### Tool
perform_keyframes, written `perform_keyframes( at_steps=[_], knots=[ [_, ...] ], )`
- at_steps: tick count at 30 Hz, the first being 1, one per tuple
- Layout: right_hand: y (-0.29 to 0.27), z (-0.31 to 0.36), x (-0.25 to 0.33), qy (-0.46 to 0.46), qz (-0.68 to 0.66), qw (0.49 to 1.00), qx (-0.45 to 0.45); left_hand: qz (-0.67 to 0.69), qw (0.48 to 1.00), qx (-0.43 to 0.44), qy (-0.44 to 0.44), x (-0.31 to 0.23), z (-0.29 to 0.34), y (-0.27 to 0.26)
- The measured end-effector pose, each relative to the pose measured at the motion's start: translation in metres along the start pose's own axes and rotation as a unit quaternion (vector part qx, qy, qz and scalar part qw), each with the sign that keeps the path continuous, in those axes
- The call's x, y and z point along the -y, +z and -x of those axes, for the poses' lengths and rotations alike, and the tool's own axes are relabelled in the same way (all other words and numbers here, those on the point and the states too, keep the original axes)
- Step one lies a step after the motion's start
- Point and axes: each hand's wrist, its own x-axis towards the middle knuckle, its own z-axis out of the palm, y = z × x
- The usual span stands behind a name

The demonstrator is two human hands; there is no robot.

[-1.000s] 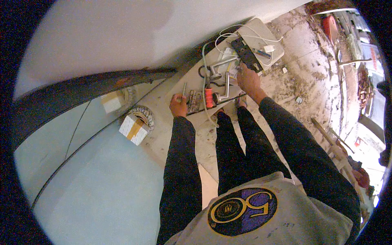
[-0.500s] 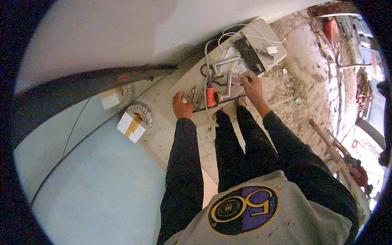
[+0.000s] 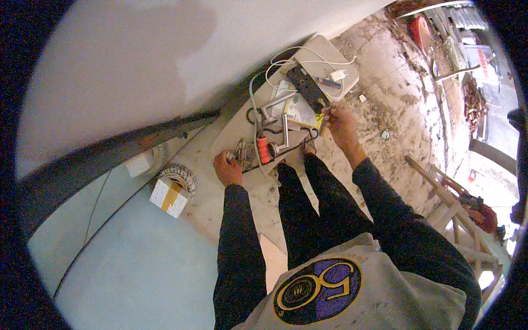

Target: The person assembles a metal bracket and cylindrical components on a small table. They pick up parts, align them, and use a screwdriver to tighten screws, then inspect the assembled unit.

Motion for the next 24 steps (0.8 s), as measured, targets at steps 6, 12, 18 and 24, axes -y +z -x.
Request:
perform_keyframes(
  at_steps=[6,12,18,24],
  knots=[
    [-0.004,-0.021,0.033,-0.091,0.187,0.977,-0.054,0.055,0.996,-0.004,-0.066,0.009,-0.007,0.001],
    [0.002,-0.045,0.03,-0.133,0.346,0.92,-0.124,0.055,0.997,-0.024,-0.044,0.012,-0.003,0.001],
    [0.015,-0.046,0.026,-0.211,0.516,0.81,-0.18,0.065,0.993,-0.01,-0.096,0.012,-0.002,0.003],
    [0.033,-0.025,0.034,-0.222,0.583,0.764,-0.164,0.017,0.997,-0.066,-0.044,0.005,0.0,0.001]
  ],
)
